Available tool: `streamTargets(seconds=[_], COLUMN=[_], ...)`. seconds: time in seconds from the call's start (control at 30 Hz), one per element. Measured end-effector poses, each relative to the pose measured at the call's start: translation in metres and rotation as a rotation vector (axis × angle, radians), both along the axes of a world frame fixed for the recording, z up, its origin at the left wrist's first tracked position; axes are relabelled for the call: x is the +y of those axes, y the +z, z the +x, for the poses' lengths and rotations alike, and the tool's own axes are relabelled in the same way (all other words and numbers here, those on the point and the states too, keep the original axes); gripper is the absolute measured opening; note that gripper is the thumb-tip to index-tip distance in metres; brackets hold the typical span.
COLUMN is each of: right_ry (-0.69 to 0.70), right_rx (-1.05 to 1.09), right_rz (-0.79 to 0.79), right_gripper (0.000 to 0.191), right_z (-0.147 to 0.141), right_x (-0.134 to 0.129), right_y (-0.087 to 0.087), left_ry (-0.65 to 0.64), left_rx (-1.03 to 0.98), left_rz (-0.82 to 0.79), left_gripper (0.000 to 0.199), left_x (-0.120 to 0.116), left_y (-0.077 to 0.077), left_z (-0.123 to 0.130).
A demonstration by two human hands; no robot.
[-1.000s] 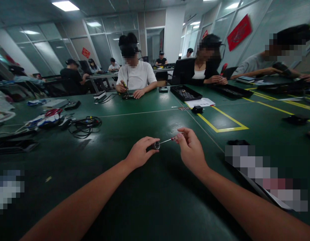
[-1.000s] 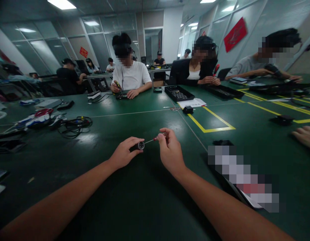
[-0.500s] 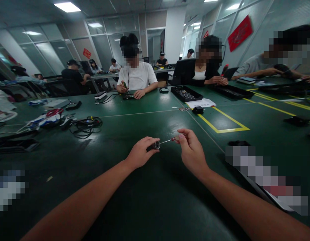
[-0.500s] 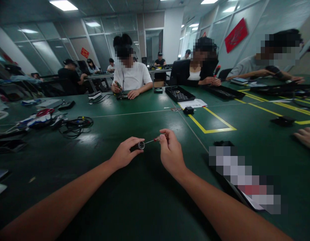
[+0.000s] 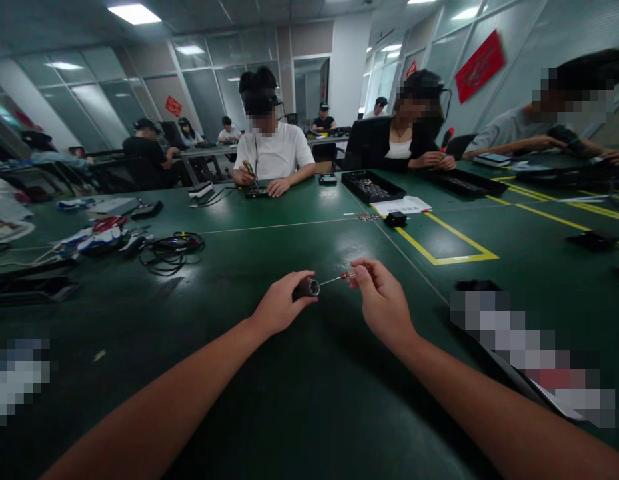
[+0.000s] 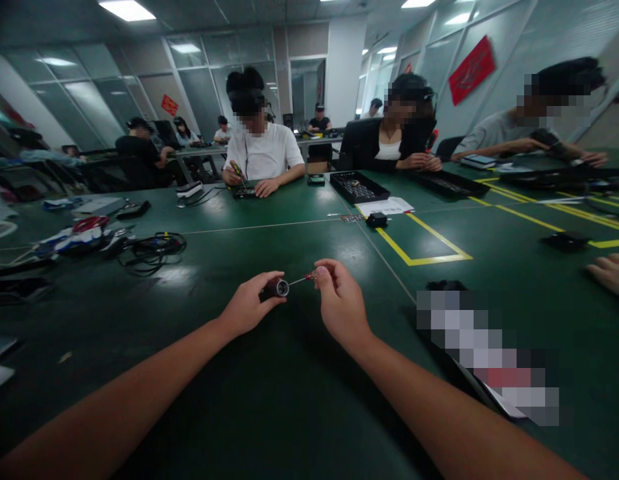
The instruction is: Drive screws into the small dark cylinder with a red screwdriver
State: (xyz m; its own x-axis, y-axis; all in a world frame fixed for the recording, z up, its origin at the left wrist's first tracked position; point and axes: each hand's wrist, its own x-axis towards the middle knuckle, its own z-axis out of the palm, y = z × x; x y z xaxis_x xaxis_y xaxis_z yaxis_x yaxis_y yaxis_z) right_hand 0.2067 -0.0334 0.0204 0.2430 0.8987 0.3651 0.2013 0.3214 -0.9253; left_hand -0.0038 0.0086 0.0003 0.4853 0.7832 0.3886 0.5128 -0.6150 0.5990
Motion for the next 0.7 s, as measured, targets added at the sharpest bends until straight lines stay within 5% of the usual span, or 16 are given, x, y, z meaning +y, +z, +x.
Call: streamTargets(seconds=[0.23,0.7], right_ry=[-0.051,-0.019], right_rx=[0.35,0.011], right_rz=[-0.157,-0.048], right_gripper=[0.027,0.028], right_z=[0.008,0.001], right_x=[0.018,0.006], right_y=[-0.014,-0.006], left_ry=[0.041,0.033], left_rx=[0.063,0.133], left_rz=[0.099,0.055], left_gripper=[0.033,0.035], left_x=[0.002,0.006], left_y=[0.008,0.003], left_z=[-0.004,-0.007])
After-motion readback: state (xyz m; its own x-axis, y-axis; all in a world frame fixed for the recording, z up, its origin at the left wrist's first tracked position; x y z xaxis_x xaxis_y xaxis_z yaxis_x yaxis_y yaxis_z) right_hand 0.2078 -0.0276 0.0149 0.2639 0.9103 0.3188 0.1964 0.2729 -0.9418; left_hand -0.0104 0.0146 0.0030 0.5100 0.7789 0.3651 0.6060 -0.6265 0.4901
